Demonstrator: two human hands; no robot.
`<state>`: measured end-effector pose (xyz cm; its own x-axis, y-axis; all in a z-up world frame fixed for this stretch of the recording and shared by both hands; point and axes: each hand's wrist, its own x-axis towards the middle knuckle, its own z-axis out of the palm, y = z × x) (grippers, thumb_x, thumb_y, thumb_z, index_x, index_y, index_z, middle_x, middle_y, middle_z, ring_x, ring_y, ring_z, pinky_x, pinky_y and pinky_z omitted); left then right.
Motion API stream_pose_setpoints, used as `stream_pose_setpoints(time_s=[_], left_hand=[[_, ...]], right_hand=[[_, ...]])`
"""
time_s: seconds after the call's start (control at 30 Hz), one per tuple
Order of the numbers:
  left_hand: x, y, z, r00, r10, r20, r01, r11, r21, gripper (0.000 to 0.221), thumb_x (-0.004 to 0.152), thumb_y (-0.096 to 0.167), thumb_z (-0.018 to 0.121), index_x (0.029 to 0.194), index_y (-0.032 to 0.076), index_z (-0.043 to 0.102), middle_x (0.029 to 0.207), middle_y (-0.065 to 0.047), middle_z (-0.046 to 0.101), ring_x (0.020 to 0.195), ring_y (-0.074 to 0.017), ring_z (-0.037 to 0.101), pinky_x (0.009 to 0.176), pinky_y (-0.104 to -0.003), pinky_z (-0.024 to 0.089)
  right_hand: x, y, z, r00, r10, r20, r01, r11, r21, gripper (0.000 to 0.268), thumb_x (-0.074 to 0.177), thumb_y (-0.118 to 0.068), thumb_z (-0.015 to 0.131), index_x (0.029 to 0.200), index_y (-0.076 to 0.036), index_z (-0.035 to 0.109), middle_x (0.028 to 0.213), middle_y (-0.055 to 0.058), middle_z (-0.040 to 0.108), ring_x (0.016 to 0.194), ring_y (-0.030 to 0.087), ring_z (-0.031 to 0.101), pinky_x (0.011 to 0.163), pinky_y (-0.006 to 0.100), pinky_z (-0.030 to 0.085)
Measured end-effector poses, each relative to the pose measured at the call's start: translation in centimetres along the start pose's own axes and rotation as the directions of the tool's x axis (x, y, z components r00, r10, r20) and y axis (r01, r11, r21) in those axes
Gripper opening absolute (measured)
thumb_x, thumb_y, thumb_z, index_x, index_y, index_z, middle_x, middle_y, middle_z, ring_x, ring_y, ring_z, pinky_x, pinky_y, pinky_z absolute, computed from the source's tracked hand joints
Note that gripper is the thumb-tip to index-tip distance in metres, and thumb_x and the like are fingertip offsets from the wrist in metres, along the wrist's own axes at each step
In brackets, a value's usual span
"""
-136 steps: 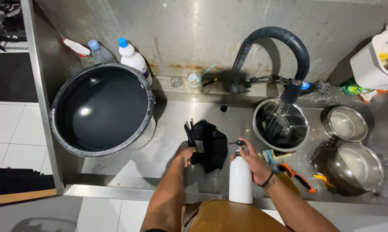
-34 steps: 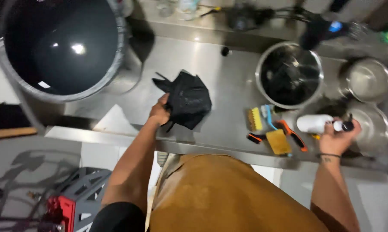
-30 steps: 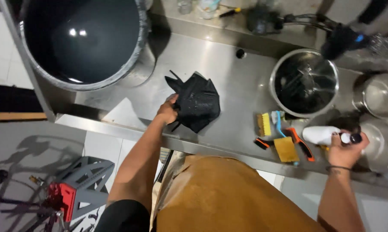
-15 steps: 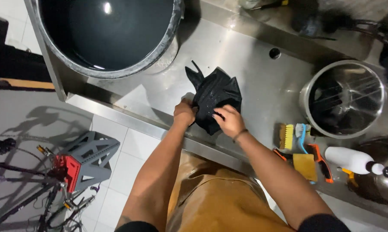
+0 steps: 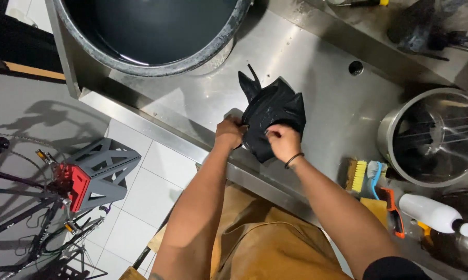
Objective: Cleaning a black mesh cap in a sink using a spray bottle, sponge, and brush.
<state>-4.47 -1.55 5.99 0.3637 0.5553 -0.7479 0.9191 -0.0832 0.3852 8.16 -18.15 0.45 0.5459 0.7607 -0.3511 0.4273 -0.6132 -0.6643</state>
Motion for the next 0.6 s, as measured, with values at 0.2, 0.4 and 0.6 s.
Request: stream_pose_setpoints(time_s=[0.2,0.4,0.6], left_hand=[[-1.1,0.9,-0.7,1.0,-0.01,0.002,0.01,0.999,0.034,0.039,0.089,0.017,0.073,0.12,-0.007,0.068,0.106,-0.025,0.072,0.105,-0.0389,0.072,0.084,-0.043,0.064],[-1.1,1.1,-0.7,0.999,-0.01,0.041,0.005,0.993,0.117,0.042,0.091,0.021,0.072,0.121,-0.008,0.067,0.11,-0.026,0.071,0.108,-0.0375,0.071,0.084,-0.041,0.064],[0.6,-1.0,0.3,0.999,-0.007,0.052,0.008,1.0,-0.017,0.051,0.092,0.024,0.072,0.135,-0.001,0.061,0.118,-0.025,0.069,0.114,-0.0407,0.068,0.09,-0.046,0.061]], right_hand=[[1.6,-1.1,1.2,0.985,0.153,-0.081,-0.14,0.979,0.149,0.017,0.085,-0.029,0.077,0.101,-0.024,0.082,0.101,0.004,0.077,0.103,0.027,0.072,0.087,0.038,0.06],[2.5,-1.9,4.1,0.948,0.312,-0.058,-0.316,0.945,-0.09,0.02,0.09,-0.037,0.069,0.104,-0.029,0.08,0.103,0.001,0.075,0.105,0.027,0.073,0.094,0.043,0.059],[3.3,-1.2,3.5,0.962,0.273,-0.006,-0.271,0.953,-0.136,0.022,0.088,-0.03,0.067,0.106,-0.023,0.077,0.102,0.003,0.074,0.105,0.03,0.073,0.095,0.045,0.059]])
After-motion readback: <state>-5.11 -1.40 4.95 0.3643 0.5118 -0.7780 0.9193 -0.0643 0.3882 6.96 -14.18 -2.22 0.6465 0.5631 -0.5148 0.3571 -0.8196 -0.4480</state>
